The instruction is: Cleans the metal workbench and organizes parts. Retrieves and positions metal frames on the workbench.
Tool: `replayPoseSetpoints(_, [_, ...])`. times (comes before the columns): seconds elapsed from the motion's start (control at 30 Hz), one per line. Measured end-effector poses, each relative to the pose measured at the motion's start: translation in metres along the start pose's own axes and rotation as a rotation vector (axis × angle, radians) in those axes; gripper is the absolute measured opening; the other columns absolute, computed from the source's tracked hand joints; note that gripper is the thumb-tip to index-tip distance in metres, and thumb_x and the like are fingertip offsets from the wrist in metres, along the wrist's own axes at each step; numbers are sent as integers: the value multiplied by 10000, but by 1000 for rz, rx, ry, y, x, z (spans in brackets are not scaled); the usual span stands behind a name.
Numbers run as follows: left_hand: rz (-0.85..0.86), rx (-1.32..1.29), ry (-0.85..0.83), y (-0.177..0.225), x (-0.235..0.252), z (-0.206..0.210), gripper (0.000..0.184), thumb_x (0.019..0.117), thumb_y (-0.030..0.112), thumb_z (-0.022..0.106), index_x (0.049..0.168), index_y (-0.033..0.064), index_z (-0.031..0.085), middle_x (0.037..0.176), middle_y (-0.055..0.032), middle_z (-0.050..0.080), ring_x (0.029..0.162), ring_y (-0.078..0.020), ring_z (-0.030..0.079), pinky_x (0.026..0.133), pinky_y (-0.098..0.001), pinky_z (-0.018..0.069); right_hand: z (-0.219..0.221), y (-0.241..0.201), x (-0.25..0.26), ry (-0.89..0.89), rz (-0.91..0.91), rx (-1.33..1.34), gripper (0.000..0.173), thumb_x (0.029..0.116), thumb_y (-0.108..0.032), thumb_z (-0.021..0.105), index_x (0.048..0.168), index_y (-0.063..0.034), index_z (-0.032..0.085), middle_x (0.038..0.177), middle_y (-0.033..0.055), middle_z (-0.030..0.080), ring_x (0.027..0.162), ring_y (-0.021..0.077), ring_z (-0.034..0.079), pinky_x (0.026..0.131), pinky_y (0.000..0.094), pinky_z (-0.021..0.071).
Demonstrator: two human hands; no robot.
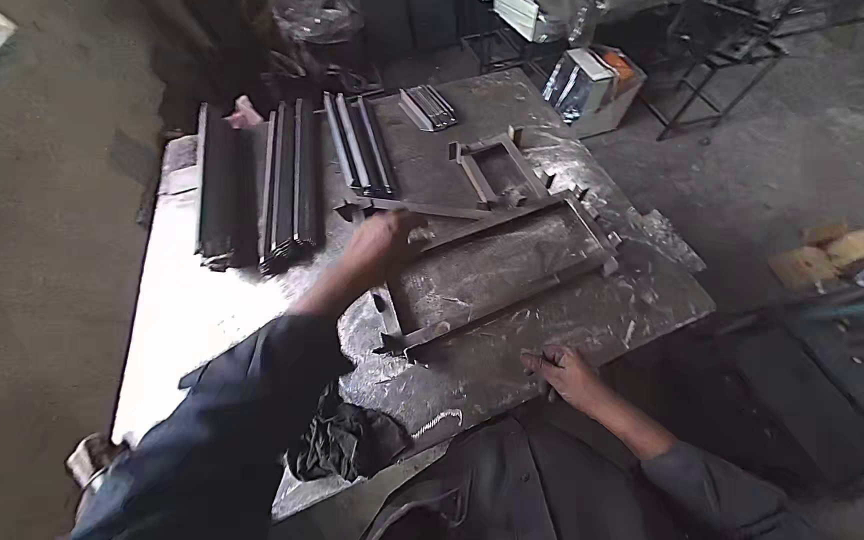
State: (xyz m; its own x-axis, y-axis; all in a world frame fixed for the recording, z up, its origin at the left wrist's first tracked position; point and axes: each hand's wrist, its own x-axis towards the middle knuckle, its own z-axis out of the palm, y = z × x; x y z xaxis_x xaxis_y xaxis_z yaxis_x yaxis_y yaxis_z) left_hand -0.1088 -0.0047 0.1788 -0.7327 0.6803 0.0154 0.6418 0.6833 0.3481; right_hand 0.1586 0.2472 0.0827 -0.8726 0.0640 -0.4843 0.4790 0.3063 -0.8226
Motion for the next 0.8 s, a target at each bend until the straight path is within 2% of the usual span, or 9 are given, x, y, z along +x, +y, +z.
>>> replayPoseSetpoints(0.03, [58,-45,-13,15,-15,19,307,992,325,689,1201,103,719,1180,-141,709,1055,-354,695,909,-631,547,4,11,-5,-15,5,9,343,1014,-387,637,947,-61,721,687,-17,682,544,78,637,564,273,573])
replayPoseSetpoints(0.1, [58,-75,-129,46,-35,58,514,975,464,675,1315,79,668,1296,-152,668,1180,-356,655,984,-617,523,12,31,-14,-51,11,-18,325,1005,-366,652,954,-51,711,731,-6,694,601,69,656,630,273,583])
replayPoseSetpoints(0.17, [-13,-56,-211,78,-35,95,691,980,530,630,1454,33,549,1436,-209,578,1331,-399,557,1060,-623,455,12,47,-19,-65,17,-101,362,985,-370,671,970,-12,721,807,63,698,704,126,653,741,357,553])
replayPoseSetpoints(0.23, [-65,-47,-168,104,-20,136,727,991,515,612,1492,1,499,1462,-259,546,1358,-438,529,1077,-636,434,6,65,-25,-101,27,-157,388,989,-365,657,991,19,710,887,149,687,814,234,648,808,474,507])
replayPoseSetpoints(0.37, [-132,63,-47,130,2,190,538,1024,455,546,1388,67,623,1290,-242,658,1159,-446,654,940,-626,507,-18,95,-40,-136,40,-160,358,1013,-344,623,1089,-7,718,999,163,705,925,272,667,858,503,500])
replayPoseSetpoints(0.53, [-160,78,30,143,16,190,529,990,562,571,1213,105,717,1151,-247,702,1059,-481,681,830,-695,511,-64,178,-80,-50,100,-106,350,1019,-293,621,1116,33,701,1027,204,698,955,299,661,890,498,492])
replayPoseSetpoints(0.67, [-251,75,71,138,30,201,455,985,495,606,1168,101,739,1141,-226,718,1080,-467,682,887,-717,491,-108,244,-88,-180,103,-174,322,1051,-241,572,1153,38,698,1125,246,694,1077,379,665,978,562,480])
replayPoseSetpoints(0.73, [-314,98,75,145,30,204,464,980,493,614,1147,77,734,1150,-225,714,1126,-447,666,961,-693,473,-138,284,-88,-237,127,-195,331,1045,-263,578,1150,32,686,1130,251,681,1083,398,652,965,593,477])
replayPoseSetpoints(0.8, [-415,158,70,165,35,210,509,991,491,606,1210,39,691,1238,-269,662,1230,-464,599,1053,-676,420,-177,326,-86,-258,186,-279,345,1031,-292,584,1211,-11,672,1176,244,678,1127,415,644,975,625,479])
